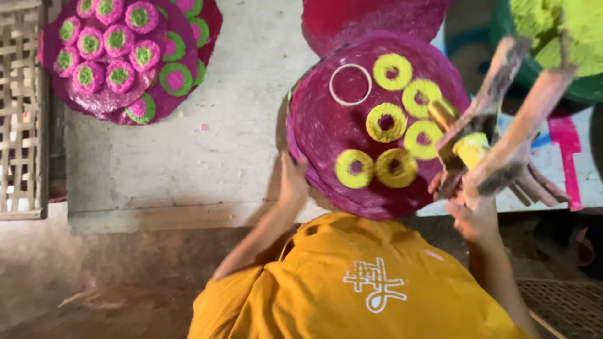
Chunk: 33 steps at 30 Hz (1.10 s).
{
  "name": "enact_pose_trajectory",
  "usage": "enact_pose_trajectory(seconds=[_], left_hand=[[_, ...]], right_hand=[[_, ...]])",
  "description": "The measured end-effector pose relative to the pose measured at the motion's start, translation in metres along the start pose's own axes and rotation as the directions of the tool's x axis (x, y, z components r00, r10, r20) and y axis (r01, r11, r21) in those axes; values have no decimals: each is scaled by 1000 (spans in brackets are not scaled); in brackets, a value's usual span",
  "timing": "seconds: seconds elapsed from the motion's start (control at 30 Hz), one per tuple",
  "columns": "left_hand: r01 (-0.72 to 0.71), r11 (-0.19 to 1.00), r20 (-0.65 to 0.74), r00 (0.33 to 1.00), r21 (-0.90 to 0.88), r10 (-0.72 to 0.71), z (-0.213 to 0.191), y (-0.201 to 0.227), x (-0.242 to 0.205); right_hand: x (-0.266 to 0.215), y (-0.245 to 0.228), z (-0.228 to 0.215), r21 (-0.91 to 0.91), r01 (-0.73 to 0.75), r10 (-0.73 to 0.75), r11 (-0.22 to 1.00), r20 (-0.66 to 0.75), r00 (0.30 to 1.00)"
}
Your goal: The person applies yellow and pink paste onto red circular bases using a wooden mold and an applicator stick.
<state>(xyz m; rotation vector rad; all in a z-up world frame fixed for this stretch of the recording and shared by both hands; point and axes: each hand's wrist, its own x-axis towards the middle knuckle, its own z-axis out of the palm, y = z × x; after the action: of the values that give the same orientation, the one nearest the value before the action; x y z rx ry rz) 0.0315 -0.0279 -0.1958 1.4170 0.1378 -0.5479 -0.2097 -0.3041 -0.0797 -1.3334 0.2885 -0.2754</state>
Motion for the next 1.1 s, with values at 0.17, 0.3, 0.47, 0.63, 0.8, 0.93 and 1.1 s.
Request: enact_pose_trajectory(seconds=[0.17,0.3,0.47,0.63,0.8,0.93,1.1], left_hand=[[-294,953,-19,955,69,296,-14,16,-82],[-490,532,161,821,691,547,-16,73,-51],[-529,306,381,819,792,429,27,102,-8],[-512,191,416,825,838,383,43,98,6],[-532,202,419,807,822,417,44,88,15],[-528,202,430,818,825,382,50,87,16],[-576,280,452,797,768,399,52,110,10]], right_hand=[[24,-11,28,22,-16,16,1000,28,1000],[32,-14,55,121,26,-39,992,104,994],[29,-10,65,88,25,-33,996,94,995],[12,-4,47,31,18,-19,999,59,998],[0,8,35,102,42,-39,994,-33,999],[-1,6,31,65,9,-4,998,-68,998],[14,-9,29,-133,-107,113,985,35,993]])
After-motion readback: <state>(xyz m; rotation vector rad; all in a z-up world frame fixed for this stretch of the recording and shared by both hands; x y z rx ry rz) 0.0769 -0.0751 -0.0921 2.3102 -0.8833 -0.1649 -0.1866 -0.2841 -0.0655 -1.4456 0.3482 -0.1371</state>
